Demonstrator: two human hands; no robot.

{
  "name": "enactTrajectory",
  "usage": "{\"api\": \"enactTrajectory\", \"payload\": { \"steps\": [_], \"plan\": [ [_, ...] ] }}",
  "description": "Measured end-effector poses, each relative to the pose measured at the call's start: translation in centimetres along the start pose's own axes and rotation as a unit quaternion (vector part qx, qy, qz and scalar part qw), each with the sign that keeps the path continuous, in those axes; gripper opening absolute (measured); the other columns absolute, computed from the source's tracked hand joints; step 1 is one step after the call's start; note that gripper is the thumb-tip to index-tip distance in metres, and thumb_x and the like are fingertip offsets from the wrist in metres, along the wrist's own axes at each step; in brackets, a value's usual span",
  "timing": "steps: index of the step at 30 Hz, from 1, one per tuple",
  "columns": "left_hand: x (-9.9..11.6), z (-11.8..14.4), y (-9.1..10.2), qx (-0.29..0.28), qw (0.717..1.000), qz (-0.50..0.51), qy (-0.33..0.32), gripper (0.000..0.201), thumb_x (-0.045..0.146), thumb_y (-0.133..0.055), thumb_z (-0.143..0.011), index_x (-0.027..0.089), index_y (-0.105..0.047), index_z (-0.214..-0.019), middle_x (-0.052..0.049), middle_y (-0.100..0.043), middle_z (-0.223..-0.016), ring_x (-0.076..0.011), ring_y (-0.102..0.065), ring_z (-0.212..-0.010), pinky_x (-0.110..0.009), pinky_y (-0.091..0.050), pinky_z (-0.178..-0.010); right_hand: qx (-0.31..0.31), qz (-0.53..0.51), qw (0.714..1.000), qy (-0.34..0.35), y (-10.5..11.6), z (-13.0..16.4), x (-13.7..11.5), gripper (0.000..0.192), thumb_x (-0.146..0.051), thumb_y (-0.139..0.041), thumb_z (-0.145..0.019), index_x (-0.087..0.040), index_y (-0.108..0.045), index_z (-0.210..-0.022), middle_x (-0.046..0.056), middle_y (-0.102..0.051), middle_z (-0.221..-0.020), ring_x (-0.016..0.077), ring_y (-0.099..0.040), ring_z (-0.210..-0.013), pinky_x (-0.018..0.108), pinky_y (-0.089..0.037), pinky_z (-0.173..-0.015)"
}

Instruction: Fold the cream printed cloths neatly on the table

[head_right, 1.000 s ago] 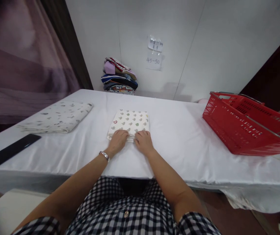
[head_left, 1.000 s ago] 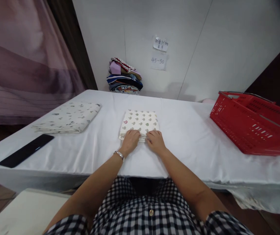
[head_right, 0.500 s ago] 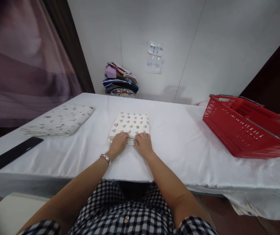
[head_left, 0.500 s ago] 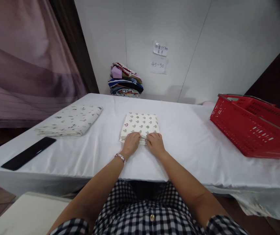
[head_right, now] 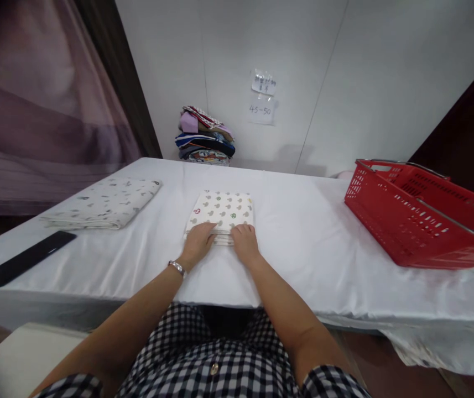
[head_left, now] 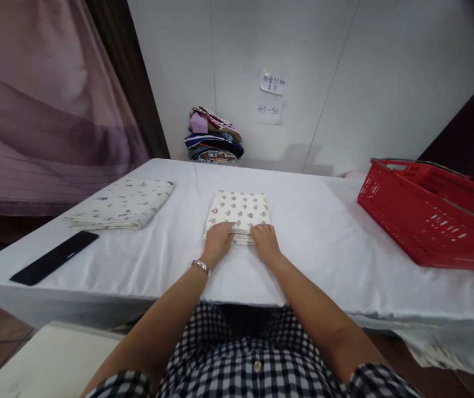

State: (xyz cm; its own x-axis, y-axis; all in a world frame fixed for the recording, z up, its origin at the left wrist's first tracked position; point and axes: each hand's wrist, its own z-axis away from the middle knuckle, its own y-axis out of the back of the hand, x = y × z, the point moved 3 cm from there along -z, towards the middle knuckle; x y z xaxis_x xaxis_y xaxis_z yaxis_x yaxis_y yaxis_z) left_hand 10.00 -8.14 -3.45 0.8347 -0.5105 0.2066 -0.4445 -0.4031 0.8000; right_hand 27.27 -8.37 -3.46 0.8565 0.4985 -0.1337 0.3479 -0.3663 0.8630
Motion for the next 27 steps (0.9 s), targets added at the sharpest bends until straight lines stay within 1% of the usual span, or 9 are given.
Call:
{"api": "enactTrajectory", "payload": {
  "steps": [2, 4, 11, 14, 20, 24, 27],
  "plan": [
    [-0.5, 0.2, 0.3, 0.007, 1.0, -0.016, 0.013, 0.027, 0.018, -0.047, -0.086, 0.018, -0.056, -0.111, -0.01, -0.063, -0.109, -0.0236, -0.055, -0.106, -0.04, -0.042, -0.092, 0.003, 0.0, 1.0, 0.002, -0.1, 0.1, 0.1, 0.017, -0.013, -0.046, -0.09, -0.017, -0.062, -0.097, 0.008, -0.061, -0.097, 0.0214, -0.047, -0.092, 0.036, -0.032, -0.086],
    [-0.8, 0.2, 0.7, 0.004, 0.999, -0.028, 0.015, 0.025, 0.015, -0.046, -0.085, 0.018, -0.058, -0.107, -0.009, -0.064, -0.106, -0.0236, -0.055, -0.105, -0.04, -0.042, -0.09, 0.007, -0.001, 1.0, 0.006, -0.2, 0.1, 0.1, 0.017, -0.014, -0.046, -0.09, -0.017, -0.062, -0.096, 0.008, -0.061, -0.098, 0.0213, -0.047, -0.092, 0.036, -0.032, -0.086],
    [-1.3, 0.5, 2.1, -0.013, 0.999, -0.041, -0.016, 0.03, 0.006, -0.046, -0.079, 0.021, -0.062, -0.1, -0.007, -0.066, -0.101, -0.0221, -0.057, -0.099, -0.041, -0.042, -0.089, 0.018, -0.009, 1.0, 0.024, 0.1, 0.5, -0.1, 0.021, -0.016, -0.043, -0.093, -0.018, -0.063, -0.098, 0.008, -0.061, -0.098, 0.0211, -0.048, -0.093, 0.036, -0.033, -0.087],
    [-1.4, 0.8, 2.2, -0.033, 0.999, -0.03, -0.017, 0.03, 0.007, -0.047, -0.078, 0.021, -0.063, -0.099, -0.008, -0.065, -0.102, -0.0224, -0.056, -0.099, -0.04, -0.044, -0.085, 0.007, -0.008, 0.999, 0.033, 0.1, 0.6, -0.3, 0.02, -0.016, -0.045, -0.092, -0.018, -0.063, -0.099, 0.008, -0.062, -0.099, 0.0209, -0.048, -0.093, 0.036, -0.032, -0.087],
    [-1.1, 1.2, 2.4, -0.016, 0.999, -0.035, -0.003, 0.029, 0.01, -0.046, -0.081, 0.022, -0.065, -0.1, -0.009, -0.063, -0.101, -0.0241, -0.055, -0.099, -0.041, -0.045, -0.084, 0.005, -0.016, 0.999, 0.03, 0.4, 0.8, -0.3, 0.023, -0.014, -0.043, -0.092, -0.019, -0.064, -0.1, 0.008, -0.061, -0.1, 0.0204, -0.048, -0.094, 0.035, -0.033, -0.086],
    [-1.1, 1.2, 2.3, -0.034, 0.999, -0.036, -0.003, 0.029, 0.009, -0.047, -0.08, 0.021, -0.064, -0.1, -0.009, -0.063, -0.098, -0.0237, -0.055, -0.095, -0.04, -0.045, -0.081, -0.004, -0.023, 0.999, 0.032, 0.6, 0.9, -0.4, 0.02, -0.017, -0.045, -0.092, -0.019, -0.063, -0.1, 0.007, -0.062, -0.101, 0.0199, -0.049, -0.095, 0.035, -0.033, -0.087],
    [-1.3, 1.3, 2.4, -0.037, 0.999, -0.025, -0.012, 0.028, 0.012, -0.046, -0.082, 0.02, -0.063, -0.103, -0.009, -0.063, -0.099, -0.0234, -0.056, -0.095, -0.04, -0.046, -0.081, -0.004, -0.041, 0.998, 0.037, 0.8, 1.1, -0.4, 0.018, -0.021, -0.047, -0.092, -0.02, -0.062, -0.101, 0.006, -0.062, -0.102, 0.0197, -0.049, -0.096, 0.035, -0.033, -0.089]
  ]
}}
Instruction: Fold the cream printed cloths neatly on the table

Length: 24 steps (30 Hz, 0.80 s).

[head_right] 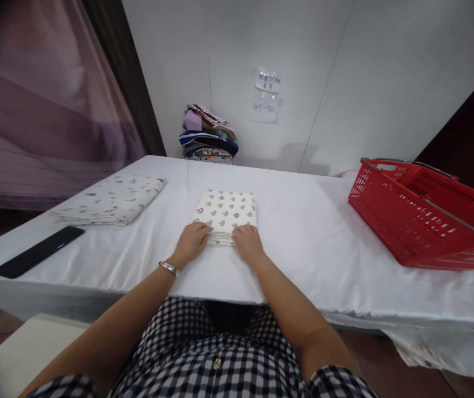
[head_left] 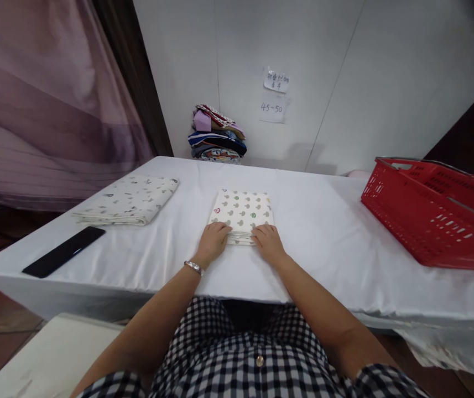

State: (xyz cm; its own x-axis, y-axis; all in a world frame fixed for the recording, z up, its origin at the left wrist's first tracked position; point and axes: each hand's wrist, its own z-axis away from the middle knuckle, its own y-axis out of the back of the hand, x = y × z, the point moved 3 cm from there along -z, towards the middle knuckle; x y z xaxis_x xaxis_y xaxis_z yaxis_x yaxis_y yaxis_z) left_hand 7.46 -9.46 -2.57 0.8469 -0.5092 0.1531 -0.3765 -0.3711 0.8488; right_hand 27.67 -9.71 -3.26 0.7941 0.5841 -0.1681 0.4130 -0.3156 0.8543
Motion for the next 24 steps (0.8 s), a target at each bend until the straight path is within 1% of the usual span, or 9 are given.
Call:
{"api": "enactTrajectory", "payload": {
  "steps": [4, 8, 12, 17, 20, 24],
  "plan": [
    [-0.3, 0.3, 0.2, -0.005, 0.999, 0.02, -0.025, 0.029, 0.015, -0.048, -0.083, 0.02, -0.06, -0.109, -0.009, -0.062, -0.103, -0.0232, -0.055, -0.099, -0.041, -0.045, -0.085, -0.006, -0.019, 1.0, 0.008, 0.2, 0.2, 0.2, 0.019, -0.024, -0.051, -0.089, -0.02, -0.062, -0.105, 0.006, -0.061, -0.105, 0.02, -0.049, -0.099, 0.036, -0.033, -0.091],
    [-0.7, 0.4, 0.3, -0.03, 0.998, 0.026, -0.04, 0.029, 0.018, -0.051, -0.083, 0.021, -0.059, -0.111, -0.01, -0.061, -0.106, -0.0239, -0.055, -0.101, -0.042, -0.045, -0.086, -0.022, -0.02, 0.999, 0.012, 0.3, 0.1, 0.3, 0.021, -0.023, -0.052, -0.088, -0.02, -0.061, -0.107, 0.007, -0.06, -0.107, 0.0207, -0.049, -0.1, 0.036, -0.034, -0.09],
    [-0.9, -0.1, 0.5, -0.049, 0.997, 0.019, -0.05, 0.026, 0.021, -0.053, -0.083, 0.021, -0.06, -0.108, -0.009, -0.062, -0.104, -0.0237, -0.055, -0.098, -0.04, -0.046, -0.082, -0.039, -0.006, 0.999, 0.011, 0.4, -0.3, 0.1, 0.018, -0.022, -0.052, -0.089, -0.02, -0.062, -0.104, 0.007, -0.061, -0.106, 0.0213, -0.049, -0.098, 0.035, -0.035, -0.088],
    [-0.7, -0.5, 0.8, -0.062, 0.997, 0.003, -0.053, 0.021, 0.022, -0.052, -0.085, 0.021, -0.061, -0.104, -0.008, -0.062, -0.1, -0.0235, -0.055, -0.094, -0.039, -0.046, -0.078, -0.045, 0.028, 0.999, -0.002, 0.2, -0.5, -0.1, 0.017, -0.02, -0.05, -0.091, -0.02, -0.063, -0.102, 0.007, -0.062, -0.104, 0.0221, -0.05, -0.096, 0.035, -0.035, -0.086],
    [-0.6, -0.5, 0.7, -0.061, 0.997, 0.0, -0.052, 0.021, 0.022, -0.051, -0.086, 0.021, -0.061, -0.104, -0.008, -0.062, -0.101, -0.0233, -0.055, -0.094, -0.039, -0.046, -0.079, -0.04, 0.044, 0.998, -0.003, -0.2, -0.6, 0.0, 0.019, -0.018, -0.048, -0.092, -0.019, -0.063, -0.102, 0.008, -0.062, -0.104, 0.0221, -0.05, -0.096, 0.035, -0.035, -0.086],
    [-0.2, -0.4, 0.6, -0.043, 0.998, -0.002, -0.051, 0.021, 0.029, -0.052, -0.087, 0.021, -0.061, -0.104, -0.009, -0.062, -0.103, -0.0234, -0.054, -0.097, -0.039, -0.045, -0.081, -0.032, 0.058, 0.998, -0.011, -0.6, -0.7, 0.1, 0.017, -0.017, -0.047, -0.092, -0.017, -0.063, -0.099, 0.008, -0.063, -0.102, 0.0224, -0.049, -0.094, 0.035, -0.035, -0.082]
  ]
}}
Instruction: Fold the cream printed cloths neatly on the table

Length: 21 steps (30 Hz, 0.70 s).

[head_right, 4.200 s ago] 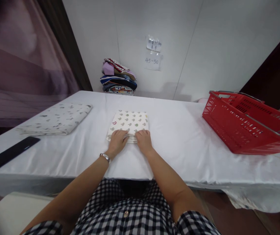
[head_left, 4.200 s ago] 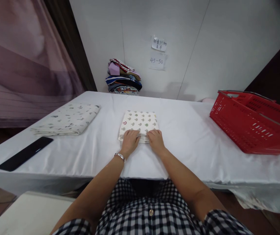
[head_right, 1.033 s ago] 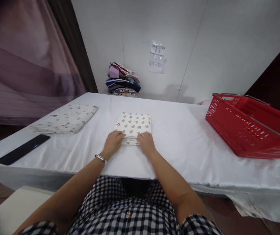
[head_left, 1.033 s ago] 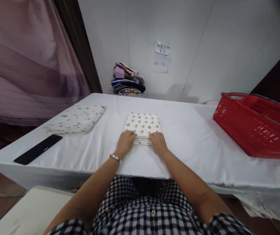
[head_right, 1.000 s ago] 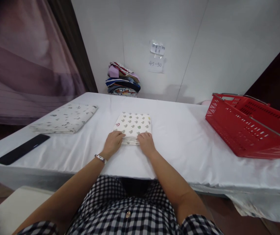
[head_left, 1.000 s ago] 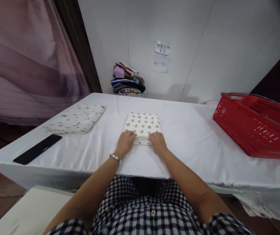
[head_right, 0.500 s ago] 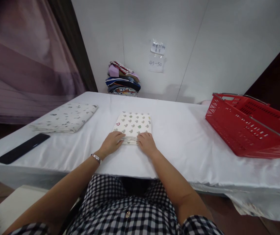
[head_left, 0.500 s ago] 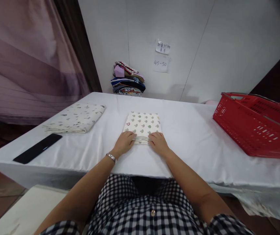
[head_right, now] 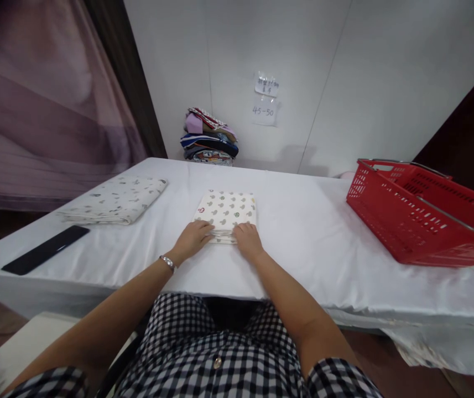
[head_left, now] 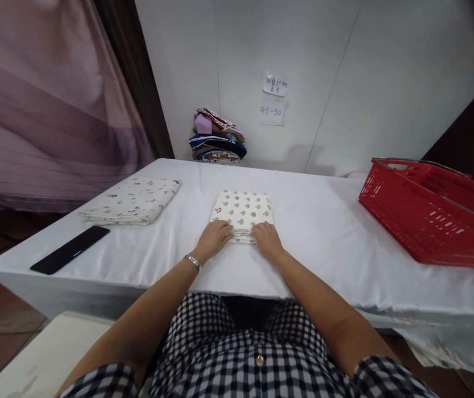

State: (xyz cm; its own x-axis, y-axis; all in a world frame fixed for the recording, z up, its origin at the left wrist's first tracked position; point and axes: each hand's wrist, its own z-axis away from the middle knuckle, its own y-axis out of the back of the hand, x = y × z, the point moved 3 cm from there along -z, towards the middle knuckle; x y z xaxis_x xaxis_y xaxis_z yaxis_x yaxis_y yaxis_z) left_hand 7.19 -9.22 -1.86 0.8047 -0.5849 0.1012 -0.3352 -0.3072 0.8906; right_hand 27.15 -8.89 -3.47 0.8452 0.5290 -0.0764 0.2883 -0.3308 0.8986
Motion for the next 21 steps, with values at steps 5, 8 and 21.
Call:
{"api": "enactTrajectory", "payload": {
  "steps": [5, 8, 21],
  "plan": [
    [0.7, -0.3, -0.2, 0.015, 1.0, -0.001, 0.003, 0.023, 0.032, -0.055, -0.086, 0.021, -0.061, -0.105, -0.01, -0.061, -0.106, -0.024, -0.054, -0.1, -0.04, -0.044, -0.084, 0.016, 0.003, 1.0, -0.015, -0.1, -0.2, 0.1, 0.015, -0.018, -0.047, -0.092, -0.016, -0.062, -0.096, 0.008, -0.062, -0.098, 0.0218, -0.049, -0.091, 0.033, -0.035, -0.08],
    [1.0, -0.7, -0.2, 0.005, 1.0, -0.006, 0.008, 0.022, 0.03, -0.054, -0.086, 0.021, -0.06, -0.105, -0.01, -0.061, -0.106, -0.0237, -0.054, -0.1, -0.04, -0.043, -0.085, 0.014, 0.004, 1.0, -0.017, -0.1, -0.2, 0.2, 0.015, -0.019, -0.046, -0.093, -0.016, -0.061, -0.095, 0.008, -0.062, -0.097, 0.0215, -0.049, -0.091, 0.033, -0.034, -0.08],
    [1.3, -1.6, -0.1, -0.001, 0.999, -0.051, 0.014, 0.023, 0.009, -0.048, -0.079, 0.019, -0.059, -0.096, -0.008, -0.061, -0.098, -0.0232, -0.054, -0.095, -0.038, -0.042, -0.082, -0.012, 0.025, 0.999, 0.017, 1.1, -0.1, -0.2, 0.018, -0.018, -0.047, -0.092, -0.017, -0.061, -0.104, 0.008, -0.062, -0.102, 0.0218, -0.049, -0.092, 0.033, -0.033, -0.078]
  ]
}}
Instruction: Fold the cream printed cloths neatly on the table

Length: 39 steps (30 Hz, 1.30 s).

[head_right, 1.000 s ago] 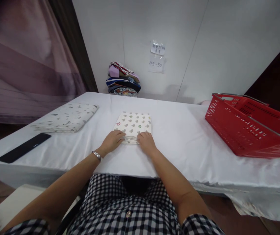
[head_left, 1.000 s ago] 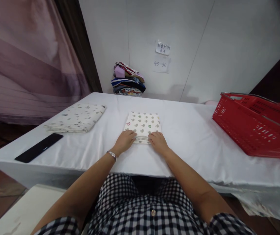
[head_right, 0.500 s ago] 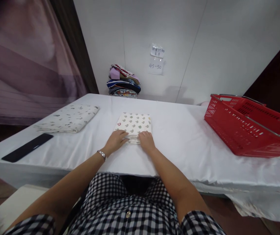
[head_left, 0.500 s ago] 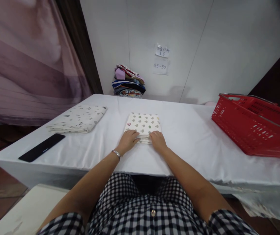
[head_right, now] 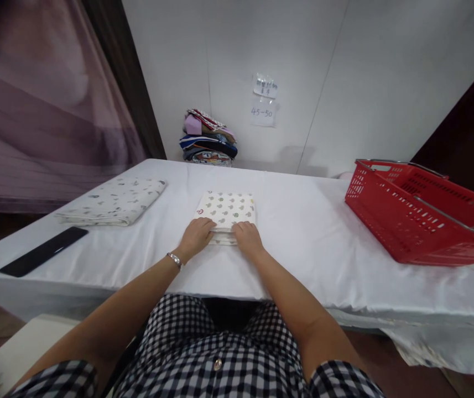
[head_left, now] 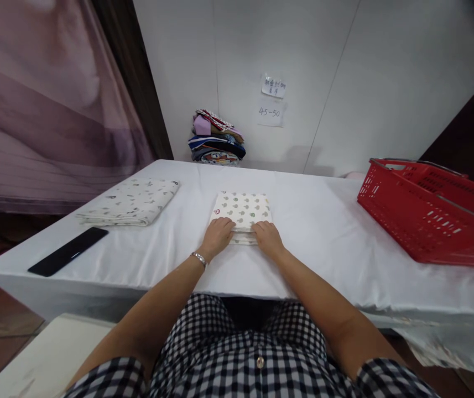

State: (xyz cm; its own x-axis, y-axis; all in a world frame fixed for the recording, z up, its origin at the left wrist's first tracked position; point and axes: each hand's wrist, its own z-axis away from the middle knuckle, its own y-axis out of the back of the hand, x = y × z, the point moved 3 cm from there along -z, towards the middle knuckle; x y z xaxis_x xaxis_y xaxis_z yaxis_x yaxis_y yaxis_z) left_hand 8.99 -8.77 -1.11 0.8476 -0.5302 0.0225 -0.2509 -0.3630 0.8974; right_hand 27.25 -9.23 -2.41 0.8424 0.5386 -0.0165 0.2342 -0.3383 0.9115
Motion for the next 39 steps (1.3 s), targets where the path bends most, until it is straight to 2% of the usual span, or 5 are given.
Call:
{"api": "enactTrajectory", "payload": {
  "steps": [5, 13, 18, 32, 39],
  "plan": [
    [0.1, 0.5, -0.6, -0.028, 1.0, -0.002, 0.004, 0.023, 0.006, -0.049, -0.076, 0.019, -0.059, -0.092, -0.008, -0.062, -0.095, -0.0237, -0.054, -0.091, -0.038, -0.042, -0.079, -0.001, -0.023, 1.0, 0.012, -0.5, 0.5, 0.0, 0.018, -0.018, -0.048, -0.092, -0.018, -0.063, -0.102, 0.008, -0.063, -0.102, 0.0219, -0.049, -0.092, 0.033, -0.033, -0.079],
    [-0.5, -0.1, 0.0, 0.045, 0.997, 0.053, 0.038, 0.021, 0.012, -0.05, -0.08, 0.018, -0.057, -0.099, -0.008, -0.063, -0.097, -0.0223, -0.055, -0.091, -0.036, -0.045, -0.08, -0.007, -0.109, 0.992, -0.067, 0.0, -0.1, 0.6, 0.018, -0.022, -0.048, -0.093, -0.018, -0.062, -0.103, 0.005, -0.063, -0.099, 0.0188, -0.052, -0.094, 0.03, -0.036, -0.08],
    [1.0, 0.5, 0.2, 0.078, 0.996, 0.02, -0.026, 0.017, 0.011, -0.048, -0.083, 0.018, -0.06, -0.091, -0.01, -0.061, -0.111, -0.0228, -0.054, -0.104, -0.038, -0.044, -0.086, -0.022, -0.109, 0.991, -0.076, 0.0, -0.4, 0.7, 0.017, -0.023, -0.049, -0.092, -0.019, -0.061, -0.104, 0.005, -0.062, -0.098, 0.0182, -0.053, -0.093, 0.029, -0.036, -0.08],
    [2.7, -1.0, -0.8, -0.02, 0.994, -0.026, -0.106, 0.025, 0.016, -0.042, -0.089, 0.018, -0.066, -0.083, -0.008, -0.059, -0.121, -0.0237, -0.044, -0.122, -0.043, -0.037, -0.097, -0.036, -0.068, 0.994, -0.076, 0.0, -0.5, 0.3, 0.019, -0.026, -0.046, -0.093, -0.019, -0.061, -0.104, 0.006, -0.061, -0.097, 0.0188, -0.051, -0.092, 0.03, -0.034, -0.08],
    [3.3, 0.3, -1.0, 0.016, 0.997, 0.002, -0.071, 0.027, 0.007, -0.038, -0.087, 0.017, -0.063, -0.091, -0.01, -0.057, -0.123, -0.0241, -0.042, -0.126, -0.045, -0.037, -0.101, -0.011, -0.08, 0.995, -0.057, -0.1, 0.0, 0.0, 0.019, -0.022, -0.049, -0.092, -0.02, -0.063, -0.104, 0.006, -0.063, -0.099, 0.0194, -0.052, -0.094, 0.031, -0.035, -0.081]
  ]
}}
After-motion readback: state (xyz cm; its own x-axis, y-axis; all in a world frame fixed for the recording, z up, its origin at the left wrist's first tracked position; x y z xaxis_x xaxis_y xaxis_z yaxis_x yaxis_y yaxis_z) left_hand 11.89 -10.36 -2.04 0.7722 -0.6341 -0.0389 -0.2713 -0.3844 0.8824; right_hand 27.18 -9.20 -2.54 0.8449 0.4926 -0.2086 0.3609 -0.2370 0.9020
